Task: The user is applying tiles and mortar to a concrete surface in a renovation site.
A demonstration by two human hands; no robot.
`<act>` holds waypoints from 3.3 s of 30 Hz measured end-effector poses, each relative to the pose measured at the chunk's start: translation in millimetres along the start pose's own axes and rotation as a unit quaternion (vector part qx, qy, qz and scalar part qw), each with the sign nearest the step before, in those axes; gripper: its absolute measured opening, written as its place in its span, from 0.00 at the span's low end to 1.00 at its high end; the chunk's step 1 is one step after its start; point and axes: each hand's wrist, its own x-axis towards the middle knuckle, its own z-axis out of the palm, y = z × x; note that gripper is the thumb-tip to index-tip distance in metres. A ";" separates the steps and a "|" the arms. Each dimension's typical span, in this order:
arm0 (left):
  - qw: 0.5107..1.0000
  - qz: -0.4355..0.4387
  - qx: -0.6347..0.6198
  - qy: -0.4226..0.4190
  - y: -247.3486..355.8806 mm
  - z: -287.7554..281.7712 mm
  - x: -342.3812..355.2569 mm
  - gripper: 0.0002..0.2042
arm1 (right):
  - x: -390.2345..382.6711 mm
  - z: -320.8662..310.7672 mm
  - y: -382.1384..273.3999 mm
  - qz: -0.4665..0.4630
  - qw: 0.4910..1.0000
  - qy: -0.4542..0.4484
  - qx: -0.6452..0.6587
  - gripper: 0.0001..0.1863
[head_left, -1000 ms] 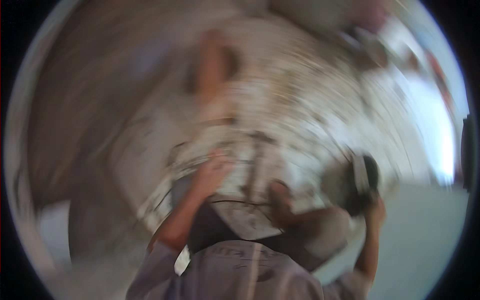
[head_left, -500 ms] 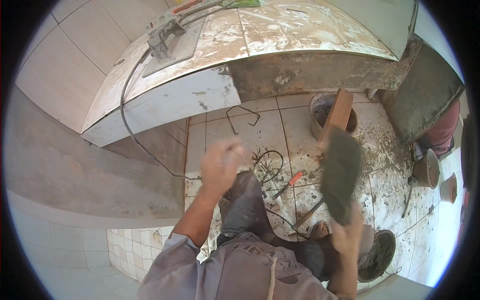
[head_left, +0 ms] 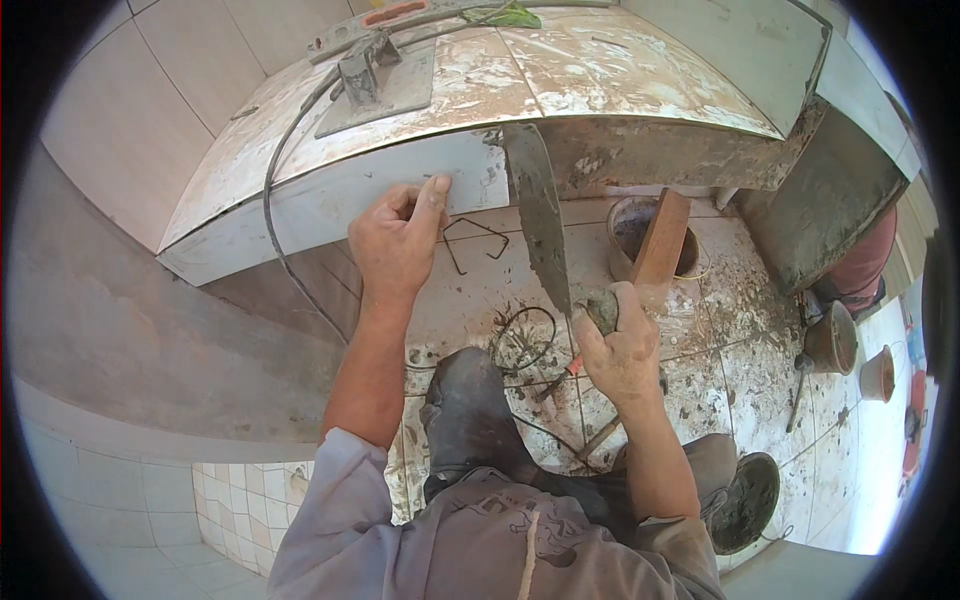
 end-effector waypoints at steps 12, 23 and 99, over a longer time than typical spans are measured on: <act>0.999 0.015 0.008 0.027 -4.3 4.7 0.9 0.17 | 7.5 0.5 -3.0 0.023 0.998 -0.025 -0.054 0.15; 1.000 0.018 -0.017 -0.001 6.3 10.9 4.8 0.17 | 1.0 -0.1 -14.8 0.103 0.984 -0.082 -0.120 0.16; 0.673 -0.546 -0.468 -0.176 -84.7 117.0 -141.2 0.21 | -45.8 25.5 36.5 0.092 0.995 -0.004 -0.024 0.14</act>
